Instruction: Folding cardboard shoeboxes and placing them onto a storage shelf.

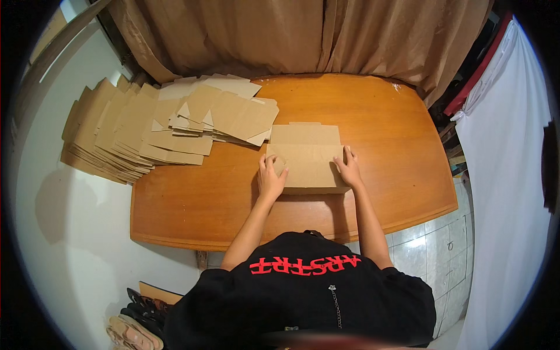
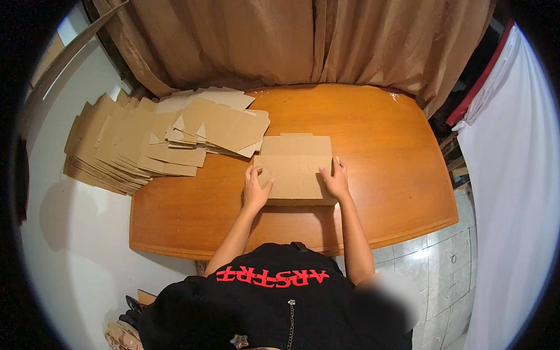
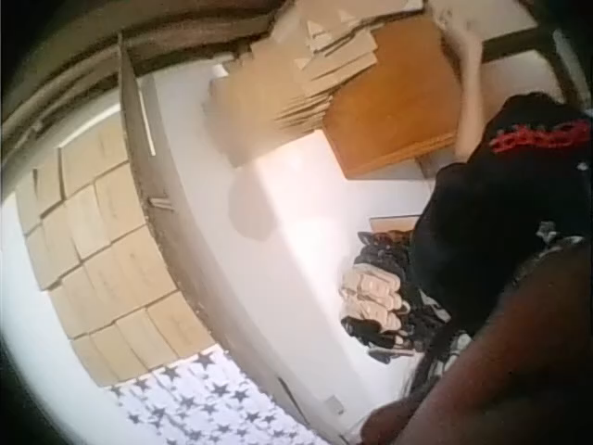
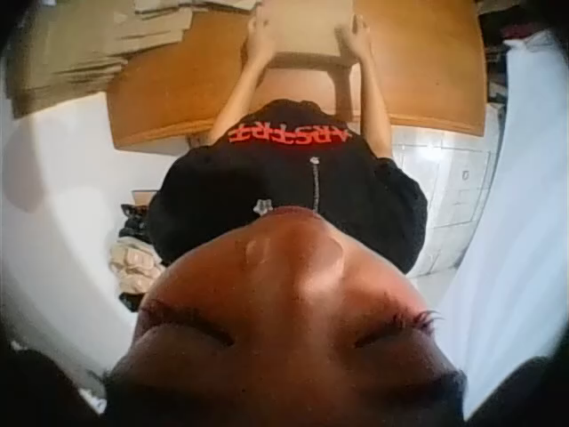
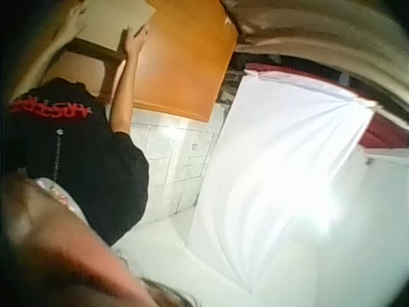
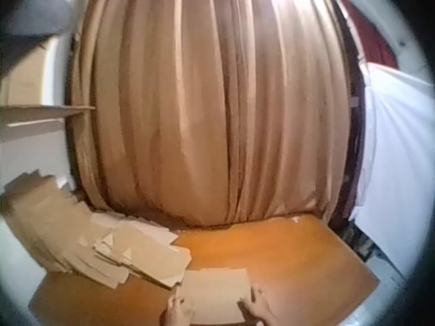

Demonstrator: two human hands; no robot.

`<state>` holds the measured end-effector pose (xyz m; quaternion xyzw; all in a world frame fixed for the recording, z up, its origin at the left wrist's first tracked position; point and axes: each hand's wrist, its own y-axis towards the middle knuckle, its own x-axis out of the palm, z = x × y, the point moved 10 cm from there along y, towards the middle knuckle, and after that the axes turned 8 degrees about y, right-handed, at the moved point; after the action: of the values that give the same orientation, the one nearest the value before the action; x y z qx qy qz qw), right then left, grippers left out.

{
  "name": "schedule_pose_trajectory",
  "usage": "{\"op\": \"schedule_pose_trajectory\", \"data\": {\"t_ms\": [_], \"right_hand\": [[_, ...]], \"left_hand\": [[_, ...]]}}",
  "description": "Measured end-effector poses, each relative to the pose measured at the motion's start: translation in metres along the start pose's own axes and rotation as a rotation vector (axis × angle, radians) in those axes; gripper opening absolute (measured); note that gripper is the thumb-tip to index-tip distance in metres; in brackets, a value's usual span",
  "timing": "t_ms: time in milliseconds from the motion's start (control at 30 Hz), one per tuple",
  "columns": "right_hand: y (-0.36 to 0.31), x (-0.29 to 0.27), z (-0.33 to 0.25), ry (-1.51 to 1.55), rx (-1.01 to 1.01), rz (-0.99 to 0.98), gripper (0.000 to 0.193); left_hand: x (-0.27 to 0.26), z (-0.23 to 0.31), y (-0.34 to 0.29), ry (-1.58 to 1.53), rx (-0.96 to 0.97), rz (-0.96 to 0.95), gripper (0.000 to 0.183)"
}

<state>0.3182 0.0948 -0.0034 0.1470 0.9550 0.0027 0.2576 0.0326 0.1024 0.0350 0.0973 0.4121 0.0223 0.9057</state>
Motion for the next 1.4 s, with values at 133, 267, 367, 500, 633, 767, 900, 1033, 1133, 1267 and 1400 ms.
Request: {"op": "schedule_pose_trajectory", "data": {"t_ms": [133,267,367,500,633,767,900,1033,1133,1267,1400], "right_hand": [[-0.014,-0.004,-0.023,-0.276,0.01,0.064,0.084],[-0.019,-0.003,-0.035,-0.378,-0.007,0.074,0.084],[-0.019,0.0,-0.036,-0.419,0.006,0.063,0.085],[-0.019,-0.001,-0.036,-0.433,0.006,0.083,0.083],[-0.021,-0.004,-0.039,-0.42,0.011,0.114,0.079],[-0.022,-0.01,-0.039,-0.344,0.08,0.147,0.076],[-0.028,-0.022,-0.037,-0.256,0.11,0.229,0.07],[-0.041,-0.041,-0.042,-0.194,0.053,0.389,0.066],[-0.047,-0.054,-0.051,-0.086,-0.042,0.52,0.064],[-0.04,-0.056,-0.049,0.01,-0.209,0.579,0.058],[-0.027,-0.03,-0.049,0.267,0.039,0.259,0.049]], "left_hand": [[0.005,-0.003,0.005,0.057,-0.083,0.027,0.057],[0.007,-0.003,0.005,0.102,-0.149,-0.025,0.06],[0.006,-0.001,0.003,0.158,-0.147,-0.01,0.061],[0.004,0.002,0.004,0.16,-0.181,-0.038,0.065],[0.001,-0.015,0.001,-0.019,-0.241,-0.04,0.068],[0.037,-0.061,-0.016,-0.5,-0.462,-0.382,0.067],[0.044,-0.061,-0.037,-0.611,-0.533,-0.459,0.067],[0.024,-0.032,-0.033,-0.736,-0.454,-0.408,0.07],[0.007,-0.004,-0.015,-0.858,-0.236,-0.268,0.075],[-0.061,0.044,0.002,-0.561,0.169,0.115,0.074],[-0.127,0.124,-0.024,-0.295,0.481,0.448,0.074]]}}
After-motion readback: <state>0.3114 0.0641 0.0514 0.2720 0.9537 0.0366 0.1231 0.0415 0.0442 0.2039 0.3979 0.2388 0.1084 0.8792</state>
